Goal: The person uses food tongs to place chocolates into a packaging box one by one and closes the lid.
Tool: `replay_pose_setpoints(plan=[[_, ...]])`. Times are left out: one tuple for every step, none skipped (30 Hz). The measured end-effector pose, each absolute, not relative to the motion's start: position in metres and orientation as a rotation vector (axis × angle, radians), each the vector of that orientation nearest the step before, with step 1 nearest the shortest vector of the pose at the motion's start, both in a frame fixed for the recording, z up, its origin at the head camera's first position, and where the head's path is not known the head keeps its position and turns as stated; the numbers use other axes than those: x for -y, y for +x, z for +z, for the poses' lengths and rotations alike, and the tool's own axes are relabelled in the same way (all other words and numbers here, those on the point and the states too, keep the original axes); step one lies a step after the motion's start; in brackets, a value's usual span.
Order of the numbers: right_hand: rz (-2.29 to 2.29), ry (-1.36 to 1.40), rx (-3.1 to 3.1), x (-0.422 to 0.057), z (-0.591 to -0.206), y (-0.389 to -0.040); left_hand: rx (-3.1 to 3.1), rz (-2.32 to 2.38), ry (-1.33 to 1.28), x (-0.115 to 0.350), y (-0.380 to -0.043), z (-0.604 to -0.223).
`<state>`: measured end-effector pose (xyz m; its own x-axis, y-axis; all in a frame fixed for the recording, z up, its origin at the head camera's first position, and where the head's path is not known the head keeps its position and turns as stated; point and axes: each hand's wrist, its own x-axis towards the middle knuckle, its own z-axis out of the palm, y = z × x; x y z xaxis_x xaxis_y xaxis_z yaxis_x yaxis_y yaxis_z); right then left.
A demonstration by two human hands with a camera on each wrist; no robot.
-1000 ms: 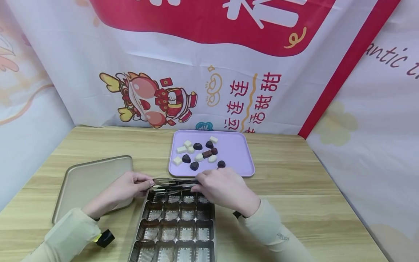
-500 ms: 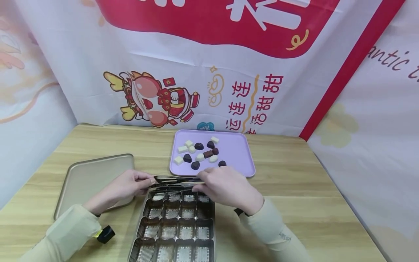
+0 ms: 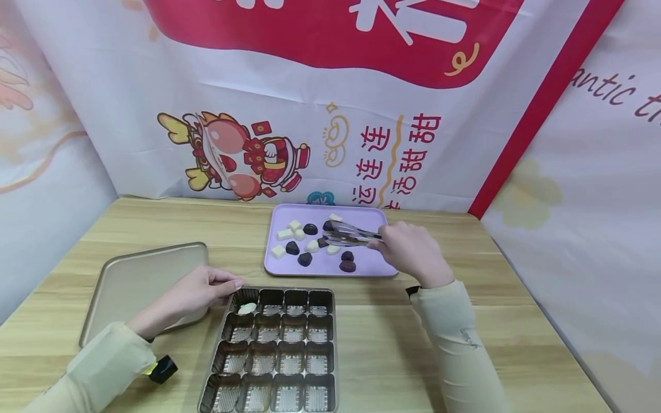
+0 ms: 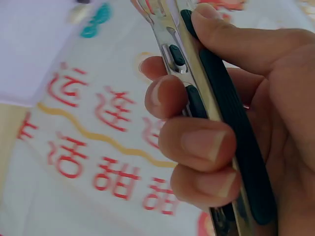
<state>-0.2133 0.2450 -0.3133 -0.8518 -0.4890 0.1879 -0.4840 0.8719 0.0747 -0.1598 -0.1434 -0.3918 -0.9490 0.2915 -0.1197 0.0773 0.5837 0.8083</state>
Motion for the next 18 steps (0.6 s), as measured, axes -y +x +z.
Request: replay_pose_setpoints(plan=[[-0.047,0.746,2.865,-0.247,-0.317,-0.217,-2.58,1.289,0.307,0.143,-0.16,-0.392],[-0.055,0.748,2.881,-0.248,-0.32,-0.221,-2.578,1.291,0.306,0.143,-0.16,-0.393],[-0.06,0.756,2.895,-0.248,-0.323,-0.223,-2.576,1.29,0.306,0.143,-0.16,-0.393],[-0.06,0.761,2.904,-0.248,-0.325,-0.225,-2.577,1.29,0.306,0.143,-0.16,-0.393],[-0.066,0.764,2.91,-0.247,-0.327,-0.226,-2.581,1.288,0.306,0.143,-0.16,-0.394],[-0.071,0.762,2.918,-0.247,-0.328,-0.226,-2.581,1.288,0.306,0.144,-0.16,-0.394],[-0.073,0.754,2.928,-0.246,-0.329,-0.226,-2.584,1.285,0.312,0.144,-0.16,-0.394],[-0.081,0.743,2.939,-0.246,-0.329,-0.226,-2.581,1.287,0.313,0.144,-0.16,-0.394],[-0.092,0.73,2.949,-0.246,-0.33,-0.226,-2.581,1.289,0.314,0.144,-0.161,-0.394],[-0.101,0.718,2.957,-0.245,-0.33,-0.226,-2.579,1.292,0.315,0.144,-0.161,-0.394],[-0.112,0.711,2.963,-0.245,-0.331,-0.226,-2.58,1.293,0.317,0.144,-0.161,-0.394],[-0.122,0.707,2.964,-0.245,-0.331,-0.227,-2.578,1.295,0.32,0.144,-0.161,-0.394],[-0.133,0.708,2.961,-0.245,-0.332,-0.227,-2.578,1.294,0.322,0.144,-0.161,-0.394],[-0.147,0.709,2.956,-0.245,-0.333,-0.228,-2.579,1.295,0.324,0.144,-0.161,-0.394],[-0.154,0.712,2.95,-0.245,-0.334,-0.229,-2.579,1.295,0.326,0.143,-0.161,-0.394],[-0.154,0.718,2.943,-0.246,-0.334,-0.23,-2.58,1.292,0.329,0.143,-0.161,-0.394],[-0.156,0.723,2.938,-0.246,-0.335,-0.23,-2.583,1.289,0.329,0.143,-0.161,-0.394],[-0.157,0.727,2.934,-0.246,-0.336,-0.231,-2.578,1.293,0.328,0.143,-0.162,-0.394]])
